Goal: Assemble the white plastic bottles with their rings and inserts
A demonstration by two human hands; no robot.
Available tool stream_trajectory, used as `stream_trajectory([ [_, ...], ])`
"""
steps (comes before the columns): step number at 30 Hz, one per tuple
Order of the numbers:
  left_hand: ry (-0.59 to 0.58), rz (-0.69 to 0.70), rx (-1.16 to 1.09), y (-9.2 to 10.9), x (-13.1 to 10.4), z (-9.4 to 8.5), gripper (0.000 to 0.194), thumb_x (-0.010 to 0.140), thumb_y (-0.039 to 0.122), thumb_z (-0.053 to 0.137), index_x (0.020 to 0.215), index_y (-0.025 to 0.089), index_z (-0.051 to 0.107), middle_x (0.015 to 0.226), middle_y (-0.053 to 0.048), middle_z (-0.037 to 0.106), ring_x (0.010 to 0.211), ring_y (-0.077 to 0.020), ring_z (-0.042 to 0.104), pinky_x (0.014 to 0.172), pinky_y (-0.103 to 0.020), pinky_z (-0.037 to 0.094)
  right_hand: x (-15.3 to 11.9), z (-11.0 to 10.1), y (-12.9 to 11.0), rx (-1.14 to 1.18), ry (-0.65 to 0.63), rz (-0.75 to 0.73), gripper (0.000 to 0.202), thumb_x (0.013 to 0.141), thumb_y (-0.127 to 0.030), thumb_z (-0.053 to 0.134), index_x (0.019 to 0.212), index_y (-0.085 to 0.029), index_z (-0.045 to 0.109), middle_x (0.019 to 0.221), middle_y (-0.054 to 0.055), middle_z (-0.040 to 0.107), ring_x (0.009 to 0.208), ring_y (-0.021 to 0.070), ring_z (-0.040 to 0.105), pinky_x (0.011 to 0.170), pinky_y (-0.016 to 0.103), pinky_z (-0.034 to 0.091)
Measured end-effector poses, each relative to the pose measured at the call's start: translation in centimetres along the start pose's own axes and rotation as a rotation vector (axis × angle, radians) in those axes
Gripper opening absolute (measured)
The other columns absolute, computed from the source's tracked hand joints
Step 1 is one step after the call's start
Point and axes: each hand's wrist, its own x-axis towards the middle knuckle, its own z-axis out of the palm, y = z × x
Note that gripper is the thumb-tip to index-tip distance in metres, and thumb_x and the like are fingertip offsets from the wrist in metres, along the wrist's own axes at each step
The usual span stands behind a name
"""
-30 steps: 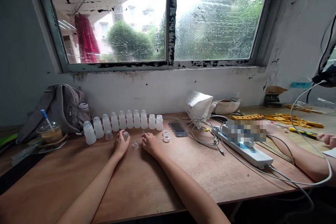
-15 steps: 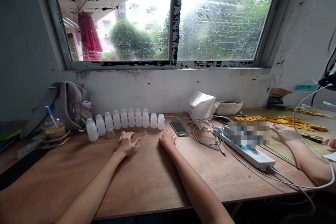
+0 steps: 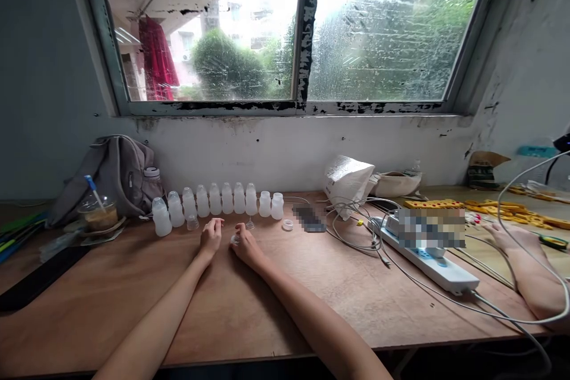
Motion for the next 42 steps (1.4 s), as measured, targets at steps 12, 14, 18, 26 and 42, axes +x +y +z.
stream_trajectory([
  [12,-0.284,0.096,0.001,0.8,-1.1,0.4,0.005,0.065,0.024,0.058,0.067,0.020,0.061,0.074,-0.003,0.060,0.078,-0.0181,0.050,0.074,-0.030,0.039,0.0,-0.5,0.6,0.069,-0.072,-0.026,0.042,0.065,-0.011,0.051,0.103,-0.018,0.034,0.088,0.007,0.059,0.078,0.0168,0.057,0.070,0.029,0.044],
  [14,-0.299,0.093,-0.007,0.8,-1.1,0.3,0.005,0.066,0.022,0.058,0.067,0.019,0.062,0.074,-0.003,0.060,0.078,-0.0184,0.050,0.075,-0.030,0.039,-0.1,-0.5,0.6,0.073,-0.071,-0.021,0.042,0.065,-0.011,0.050,0.103,-0.019,0.034,0.091,0.007,0.059,0.080,0.0168,0.057,0.071,0.029,0.043],
  [18,-0.308,0.076,-0.055,1.2,-1.0,0.1,0.008,0.071,0.019,0.052,0.071,0.020,0.060,0.075,-0.002,0.060,0.080,-0.0174,0.051,0.075,-0.029,0.038,-0.1,-1.0,0.1,0.095,-0.062,-0.064,0.037,0.066,-0.014,0.049,0.101,-0.018,0.039,0.094,0.007,0.059,0.082,0.0160,0.056,0.071,0.027,0.043],
  [26,-0.283,-0.060,-0.239,2.0,-0.6,-0.2,0.013,0.078,0.022,0.041,0.071,0.019,0.052,0.067,0.000,0.057,0.065,-0.0130,0.054,0.062,-0.024,0.041,-0.2,-2.9,-2.1,0.166,-0.002,-0.087,0.029,0.071,-0.015,0.045,0.099,-0.019,0.050,0.094,0.004,0.059,0.083,0.0146,0.054,0.076,0.027,0.042],
  [42,-0.469,-0.148,-0.519,3.1,-1.5,0.8,0.029,0.081,0.038,0.036,0.092,0.020,0.055,0.074,0.000,0.061,0.045,-0.0090,0.053,0.050,-0.022,0.043,0.5,-2.8,0.1,-0.056,0.132,0.194,0.009,0.070,-0.023,0.045,0.078,-0.020,0.049,0.058,-0.002,0.051,0.054,0.0130,0.049,0.051,0.021,0.035],
])
